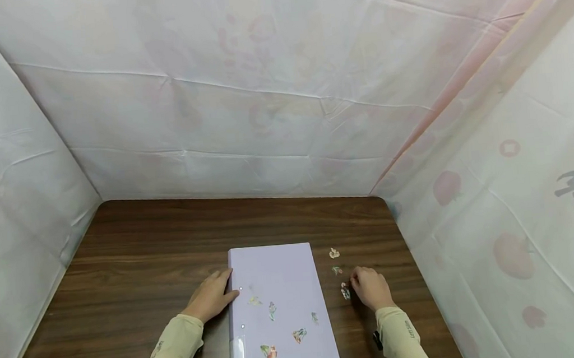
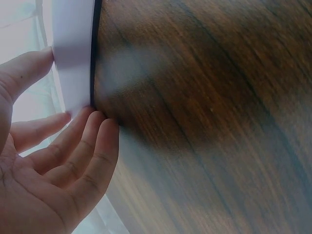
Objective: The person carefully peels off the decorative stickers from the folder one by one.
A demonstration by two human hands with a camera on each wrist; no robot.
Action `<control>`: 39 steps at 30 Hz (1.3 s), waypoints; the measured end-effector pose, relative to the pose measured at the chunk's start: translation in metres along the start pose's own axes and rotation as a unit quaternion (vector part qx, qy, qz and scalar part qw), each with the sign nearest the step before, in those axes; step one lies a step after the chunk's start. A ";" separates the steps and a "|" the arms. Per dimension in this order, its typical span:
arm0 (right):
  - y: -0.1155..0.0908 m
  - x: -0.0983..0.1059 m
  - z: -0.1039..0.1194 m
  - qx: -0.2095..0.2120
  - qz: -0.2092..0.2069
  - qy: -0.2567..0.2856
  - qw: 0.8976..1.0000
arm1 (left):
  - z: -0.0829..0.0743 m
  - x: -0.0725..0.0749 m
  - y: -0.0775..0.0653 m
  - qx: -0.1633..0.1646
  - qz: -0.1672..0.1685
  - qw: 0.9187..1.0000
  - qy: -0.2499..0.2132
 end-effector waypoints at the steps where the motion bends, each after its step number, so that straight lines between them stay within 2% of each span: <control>1: 0.000 0.000 -0.001 0.001 -0.001 0.001 1.000 | 0.000 0.000 0.000 0.000 0.000 1.000 0.000; 10: 0.001 0.001 0.005 0.010 -0.017 0.001 1.000 | -0.001 -0.001 -0.002 -0.003 -0.005 1.000 -0.001; 14: 0.003 0.003 0.016 0.031 -0.045 0.009 0.998 | -0.001 0.000 -0.003 -0.003 -0.004 1.000 -0.004; 18: 0.007 0.002 0.031 0.047 -0.054 0.010 0.997 | -0.001 -0.001 -0.003 0.000 0.000 1.000 -0.007; 26: 0.016 0.001 0.076 0.076 -0.048 0.019 0.996 | -0.001 -0.003 -0.003 0.002 -0.002 1.000 -0.008; 33: 0.026 -0.005 0.125 0.127 -0.055 0.014 0.990 | 0.000 -0.001 -0.002 -0.002 -0.006 1.000 -0.007; 39: 0.033 -0.015 0.167 0.163 -0.042 0.007 0.986 | -0.001 0.000 -0.002 0.000 -0.006 1.000 -0.004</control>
Point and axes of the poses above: each hand's wrist, its own y-axis towards the middle knuckle, its own x-axis out of the back of the hand, z = x × y, the point moved 2 cm from there along y, towards the middle knuckle, and after that the axes turned 11 degrees about z, right-handed, at the moved point
